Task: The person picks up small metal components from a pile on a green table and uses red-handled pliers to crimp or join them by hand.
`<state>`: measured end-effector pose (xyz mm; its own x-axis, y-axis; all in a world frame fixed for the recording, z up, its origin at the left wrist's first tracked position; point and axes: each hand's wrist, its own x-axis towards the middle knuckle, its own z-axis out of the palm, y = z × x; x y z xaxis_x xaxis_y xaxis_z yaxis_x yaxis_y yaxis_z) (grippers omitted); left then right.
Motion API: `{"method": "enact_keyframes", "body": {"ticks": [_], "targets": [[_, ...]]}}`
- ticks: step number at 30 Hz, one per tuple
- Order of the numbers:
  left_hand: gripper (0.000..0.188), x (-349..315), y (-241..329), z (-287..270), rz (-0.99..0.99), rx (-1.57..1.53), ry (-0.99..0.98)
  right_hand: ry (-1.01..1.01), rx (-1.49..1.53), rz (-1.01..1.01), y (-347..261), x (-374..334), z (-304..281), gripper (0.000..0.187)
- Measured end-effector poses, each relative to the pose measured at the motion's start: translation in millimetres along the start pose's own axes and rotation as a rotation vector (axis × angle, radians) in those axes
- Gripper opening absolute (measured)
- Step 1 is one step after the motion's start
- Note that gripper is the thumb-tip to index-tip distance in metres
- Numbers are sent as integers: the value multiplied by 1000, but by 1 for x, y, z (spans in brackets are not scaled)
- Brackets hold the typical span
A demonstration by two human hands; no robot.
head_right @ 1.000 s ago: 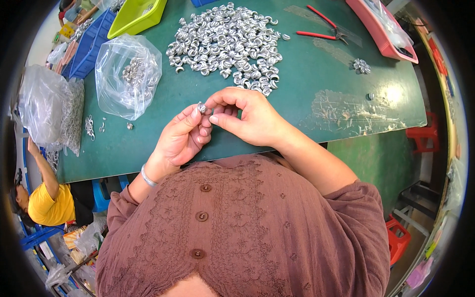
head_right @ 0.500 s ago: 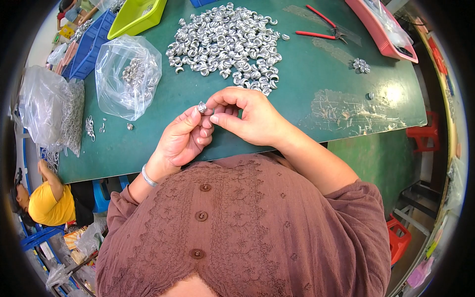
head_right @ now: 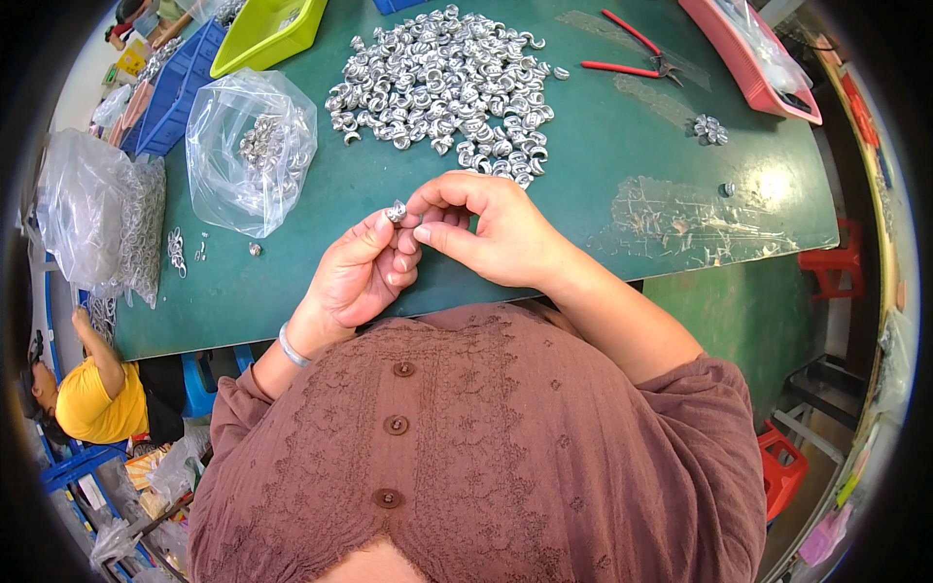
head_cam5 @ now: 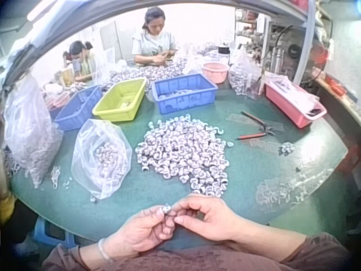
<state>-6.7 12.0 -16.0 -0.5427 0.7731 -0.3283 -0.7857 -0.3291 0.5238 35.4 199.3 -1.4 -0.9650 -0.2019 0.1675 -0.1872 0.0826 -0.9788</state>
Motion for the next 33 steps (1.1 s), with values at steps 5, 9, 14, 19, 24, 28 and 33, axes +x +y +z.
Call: {"method": "enact_keyframes", "body": {"ticks": [5, 9, 14, 19, 24, 28, 33], "targets": [[20, 0, 0, 0, 5, 4, 5, -2, 4, -1, 0, 0, 0, 14], [20, 0, 0, 1, 3, 7, 10, 2, 2, 5, 1, -1, 0, 14], [19, 0, -1, 4, 63, 63, 37, -2, -1, 19, -1, -1, 0, 15], [11, -1, -5, 15, 420, 691, 310, 21, -49, 42, 0, -1, 1, 17], [11, 3, -10, 11, 752, 1024, 314, 46, 62, 68, 6, -2, 6, 18], [14, 2, -8, 13, 888, 1253, 327, 72, 150, 113, 6, -2, 9, 18], [15, 3, -7, 13, 960, 1348, 329, 63, 270, 134, 8, -1, 11, 18]]}}
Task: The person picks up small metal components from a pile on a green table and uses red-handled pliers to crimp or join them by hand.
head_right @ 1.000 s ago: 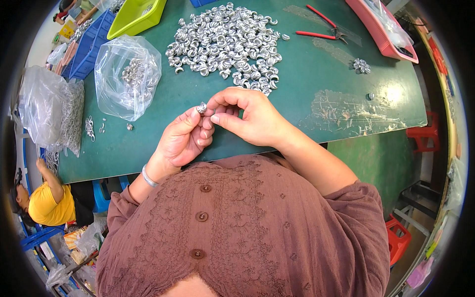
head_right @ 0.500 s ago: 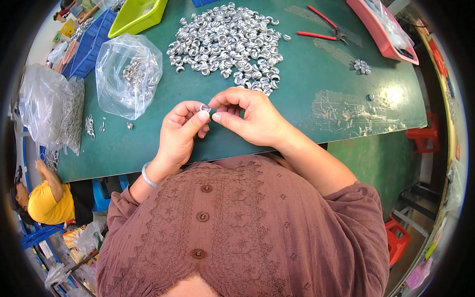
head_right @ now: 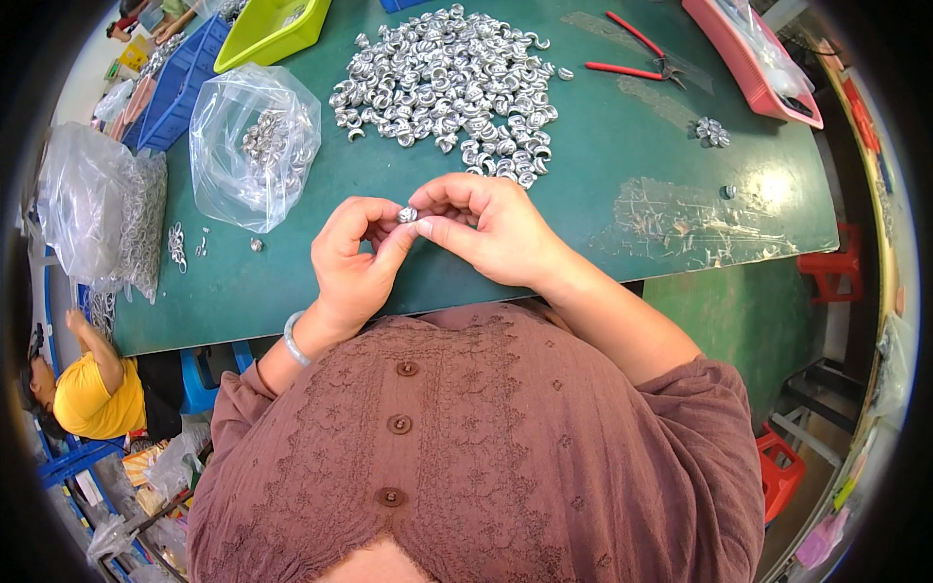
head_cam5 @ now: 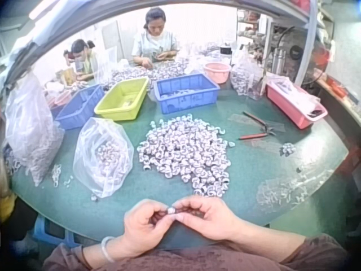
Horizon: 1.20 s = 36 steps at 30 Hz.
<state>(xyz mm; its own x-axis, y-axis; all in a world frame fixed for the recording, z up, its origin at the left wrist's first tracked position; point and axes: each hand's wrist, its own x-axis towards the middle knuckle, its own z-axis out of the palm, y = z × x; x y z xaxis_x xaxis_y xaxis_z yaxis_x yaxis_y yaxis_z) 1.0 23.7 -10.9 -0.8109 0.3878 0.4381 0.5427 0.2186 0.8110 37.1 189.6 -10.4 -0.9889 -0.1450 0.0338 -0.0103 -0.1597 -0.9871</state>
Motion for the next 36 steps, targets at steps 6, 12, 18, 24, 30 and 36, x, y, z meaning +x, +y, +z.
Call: {"method": "enact_keyframes", "body": {"ticks": [6, 12, 18, 24, 30, 36], "targets": [[17, 1, -2, 0, 75, 64, 7, -8, 83, 1, 0, 0, 0, 19], [19, 2, 2, -1, 121, 109, 1, -15, 71, 0, -1, -2, -1, 18], [17, 2, 4, -2, 129, 92, -15, 24, -93, -85, -2, -2, 0, 16], [16, 2, 4, -3, 131, 79, -23, 71, -156, -153, -4, -1, 3, 14], [16, 2, 4, -4, 144, 81, -19, 32, -149, -89, -6, -2, 0, 14], [15, 4, 4, -4, 162, 71, -21, 30, -56, -48, -6, -1, 2, 14]]}}
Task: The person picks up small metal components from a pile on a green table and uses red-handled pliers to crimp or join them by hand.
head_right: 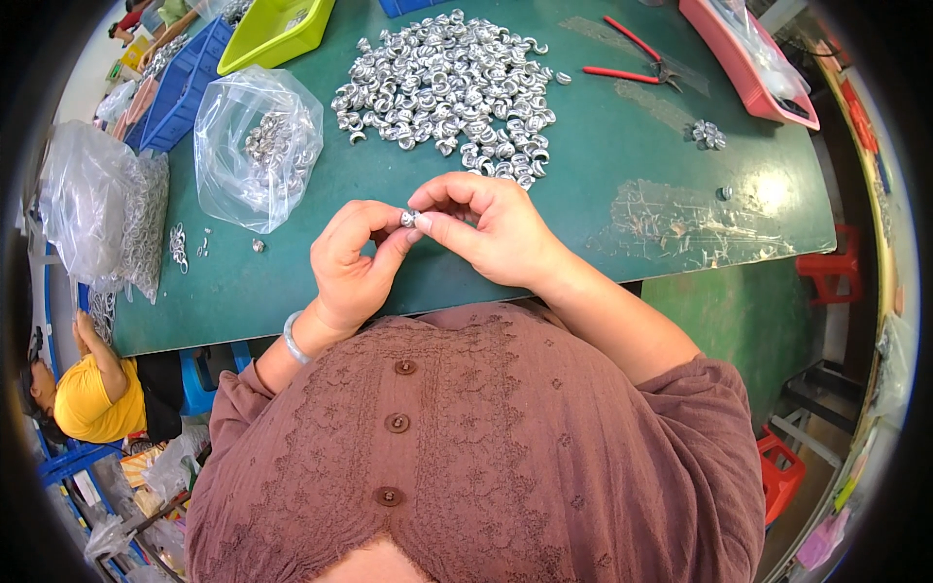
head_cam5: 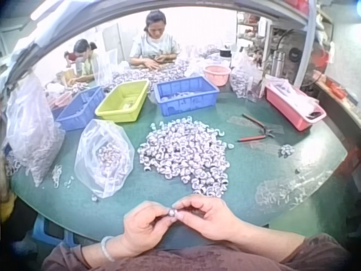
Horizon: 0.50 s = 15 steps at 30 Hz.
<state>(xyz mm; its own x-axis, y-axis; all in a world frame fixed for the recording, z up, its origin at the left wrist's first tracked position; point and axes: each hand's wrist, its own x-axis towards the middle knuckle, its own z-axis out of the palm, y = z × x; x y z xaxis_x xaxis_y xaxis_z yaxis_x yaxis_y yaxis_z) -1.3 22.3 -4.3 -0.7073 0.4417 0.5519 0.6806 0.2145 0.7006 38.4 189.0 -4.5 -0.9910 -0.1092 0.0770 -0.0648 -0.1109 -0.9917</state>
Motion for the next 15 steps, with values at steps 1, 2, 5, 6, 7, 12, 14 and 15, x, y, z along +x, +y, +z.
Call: {"method": "enact_keyframes", "body": {"ticks": [1, 2, 5, 6, 7, 12, 14, 15], "targets": [[14, 0, 1, -1, -8, -15, -10, 28, 27, -4, 0, 0, 1, 13], [14, 0, 0, -1, -8, -15, -10, 27, 28, -4, 0, 0, 0, 13], [12, -1, -2, -1, -58, -70, -35, 20, 3, 24, 1, 1, -2, 12], [10, -3, -6, 0, -145, -190, -52, 22, 1, 37, 2, 2, -3, 12], [9, -4, -8, 1, -232, -309, -71, 24, 1, 50, 2, 2, -3, 13], [12, 0, -1, -3, -637, -601, -165, 23, 76, 129, -3, 2, -4, 12], [13, 3, -1, -4, -704, -636, -183, 16, 113, 165, -3, 3, -5, 11], [13, 4, -2, -4, -823, -766, -175, 8, 116, 174, -3, 4, -5, 11]]}}
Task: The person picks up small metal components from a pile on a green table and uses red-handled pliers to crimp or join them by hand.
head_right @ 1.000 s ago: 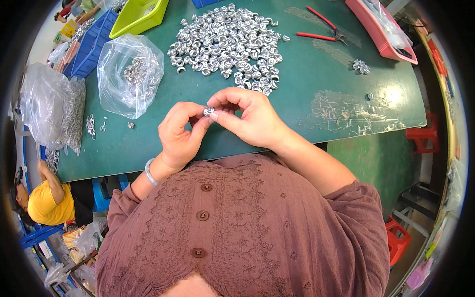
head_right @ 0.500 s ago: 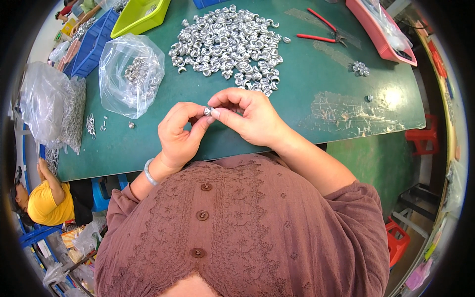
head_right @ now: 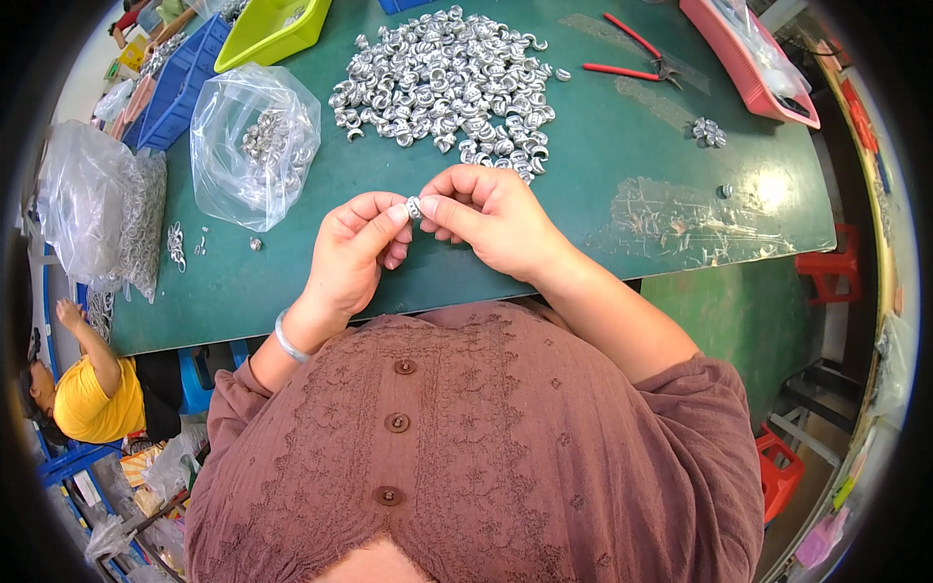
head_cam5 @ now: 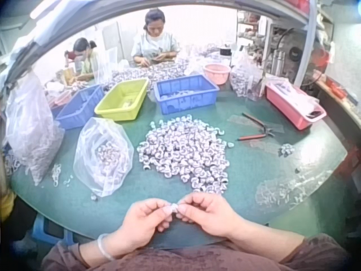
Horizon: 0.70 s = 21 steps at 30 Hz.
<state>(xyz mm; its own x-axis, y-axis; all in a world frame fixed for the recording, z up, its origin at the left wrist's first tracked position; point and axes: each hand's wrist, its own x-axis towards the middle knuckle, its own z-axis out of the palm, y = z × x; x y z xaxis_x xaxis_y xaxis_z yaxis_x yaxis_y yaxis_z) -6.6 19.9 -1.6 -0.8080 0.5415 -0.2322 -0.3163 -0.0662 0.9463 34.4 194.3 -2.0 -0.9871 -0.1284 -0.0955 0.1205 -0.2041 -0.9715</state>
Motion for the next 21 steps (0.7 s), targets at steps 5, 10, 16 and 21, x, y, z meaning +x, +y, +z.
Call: {"method": "enact_keyframes", "body": {"ticks": [5, 10, 16, 21], "targets": [[12, 8, 3, -5, -275, -393, -54, 35, 44, -89, 8, 2, 1, 17], [12, 7, 7, -2, -354, -485, -70, -37, -109, -222, 13, 4, -3, 25], [13, 8, 7, 0, -419, -522, -58, 12, -124, -212, 14, 4, -3, 17], [17, 9, 5, -2, -410, -515, -122, 0, -102, -161, 9, 4, -3, 18]]}}
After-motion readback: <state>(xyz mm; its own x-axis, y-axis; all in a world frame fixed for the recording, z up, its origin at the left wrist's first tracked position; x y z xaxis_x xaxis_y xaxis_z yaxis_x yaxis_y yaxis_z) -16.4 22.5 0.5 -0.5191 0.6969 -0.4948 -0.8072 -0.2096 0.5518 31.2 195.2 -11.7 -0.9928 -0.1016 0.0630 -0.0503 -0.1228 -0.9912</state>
